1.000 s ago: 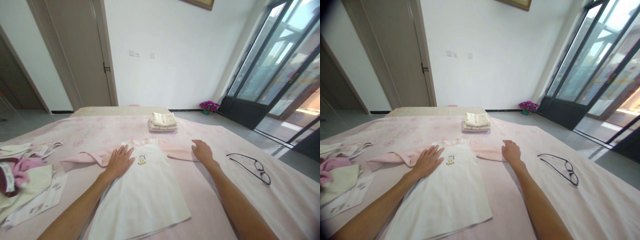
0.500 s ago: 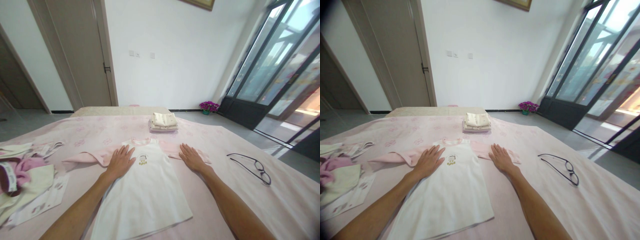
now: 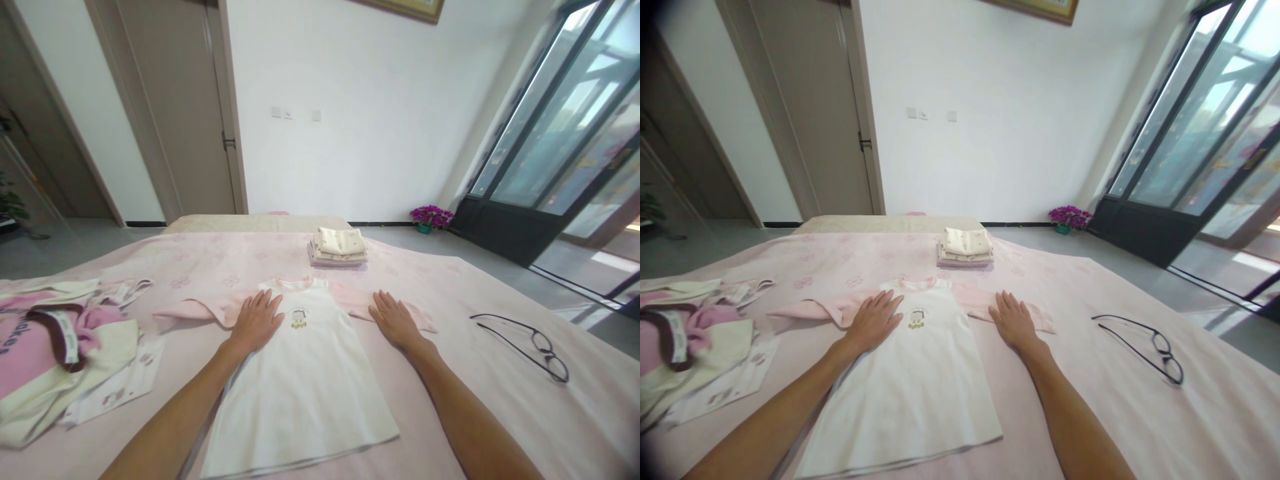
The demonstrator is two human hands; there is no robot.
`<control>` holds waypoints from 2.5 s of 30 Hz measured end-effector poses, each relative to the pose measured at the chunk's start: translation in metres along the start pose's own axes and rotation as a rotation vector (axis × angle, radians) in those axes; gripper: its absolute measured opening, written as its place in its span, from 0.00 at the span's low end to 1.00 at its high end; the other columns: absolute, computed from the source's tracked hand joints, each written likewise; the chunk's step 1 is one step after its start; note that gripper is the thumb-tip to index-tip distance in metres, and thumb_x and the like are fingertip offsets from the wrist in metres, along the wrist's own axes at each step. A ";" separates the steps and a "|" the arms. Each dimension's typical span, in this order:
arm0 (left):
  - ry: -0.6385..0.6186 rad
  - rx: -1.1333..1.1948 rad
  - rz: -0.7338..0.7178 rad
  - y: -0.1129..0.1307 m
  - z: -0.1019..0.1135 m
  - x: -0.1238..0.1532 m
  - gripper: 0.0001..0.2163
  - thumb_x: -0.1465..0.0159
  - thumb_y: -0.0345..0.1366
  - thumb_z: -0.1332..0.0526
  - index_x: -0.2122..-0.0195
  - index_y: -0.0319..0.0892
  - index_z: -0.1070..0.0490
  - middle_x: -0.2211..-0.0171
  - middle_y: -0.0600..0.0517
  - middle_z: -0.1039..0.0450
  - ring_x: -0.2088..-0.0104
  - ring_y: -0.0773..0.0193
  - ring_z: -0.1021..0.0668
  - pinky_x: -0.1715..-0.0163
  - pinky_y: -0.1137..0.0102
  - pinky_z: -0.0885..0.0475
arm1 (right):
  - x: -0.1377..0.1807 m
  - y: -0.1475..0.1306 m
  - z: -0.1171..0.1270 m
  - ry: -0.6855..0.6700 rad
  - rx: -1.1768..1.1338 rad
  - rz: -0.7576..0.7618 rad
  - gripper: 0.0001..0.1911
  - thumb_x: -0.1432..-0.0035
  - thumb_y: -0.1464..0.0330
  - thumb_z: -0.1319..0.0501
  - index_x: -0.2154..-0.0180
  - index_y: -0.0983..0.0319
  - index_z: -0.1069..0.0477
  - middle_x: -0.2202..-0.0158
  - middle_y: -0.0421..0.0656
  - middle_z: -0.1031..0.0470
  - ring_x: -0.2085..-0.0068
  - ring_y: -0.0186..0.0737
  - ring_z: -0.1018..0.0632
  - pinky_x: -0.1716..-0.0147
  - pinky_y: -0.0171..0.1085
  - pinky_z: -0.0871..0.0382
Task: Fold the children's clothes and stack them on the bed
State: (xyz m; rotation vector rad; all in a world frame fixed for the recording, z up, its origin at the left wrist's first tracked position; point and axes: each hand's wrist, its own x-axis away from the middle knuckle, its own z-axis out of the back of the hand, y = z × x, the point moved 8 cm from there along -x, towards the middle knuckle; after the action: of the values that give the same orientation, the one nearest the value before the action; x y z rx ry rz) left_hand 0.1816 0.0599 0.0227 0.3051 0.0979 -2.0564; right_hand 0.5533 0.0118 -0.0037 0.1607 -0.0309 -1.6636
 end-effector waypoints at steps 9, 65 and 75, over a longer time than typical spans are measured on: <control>0.225 0.016 0.150 -0.034 0.034 0.035 0.23 0.34 0.32 0.47 0.37 0.41 0.36 0.37 0.42 0.35 0.36 0.49 0.34 0.37 0.48 0.45 | -0.004 0.022 -0.001 0.054 0.059 -0.120 0.32 0.29 0.58 0.62 0.32 0.66 0.47 0.29 0.50 0.49 0.30 0.50 0.47 0.35 0.53 0.49; 0.192 -0.377 0.073 -0.153 0.116 0.103 0.11 0.35 0.32 0.47 0.59 0.43 0.25 0.56 0.40 0.26 0.52 0.46 0.28 0.50 0.54 0.37 | -0.013 0.035 0.000 0.149 -0.049 -0.136 0.31 0.31 0.55 0.59 0.36 0.64 0.39 0.33 0.50 0.39 0.34 0.50 0.37 0.37 0.48 0.45; -0.250 -0.140 0.469 -0.208 0.124 0.127 0.18 0.34 0.50 0.49 0.71 0.46 0.27 0.69 0.50 0.24 0.67 0.53 0.23 0.69 0.66 0.39 | -0.013 0.034 0.001 0.142 -0.060 -0.156 0.30 0.31 0.55 0.58 0.36 0.62 0.39 0.33 0.49 0.39 0.35 0.50 0.37 0.37 0.49 0.45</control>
State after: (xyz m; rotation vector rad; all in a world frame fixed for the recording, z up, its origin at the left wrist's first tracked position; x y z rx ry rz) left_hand -0.0793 0.0278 0.0972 -0.0205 0.0141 -1.5969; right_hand 0.5880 0.0214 0.0025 0.2407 0.1421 -1.8021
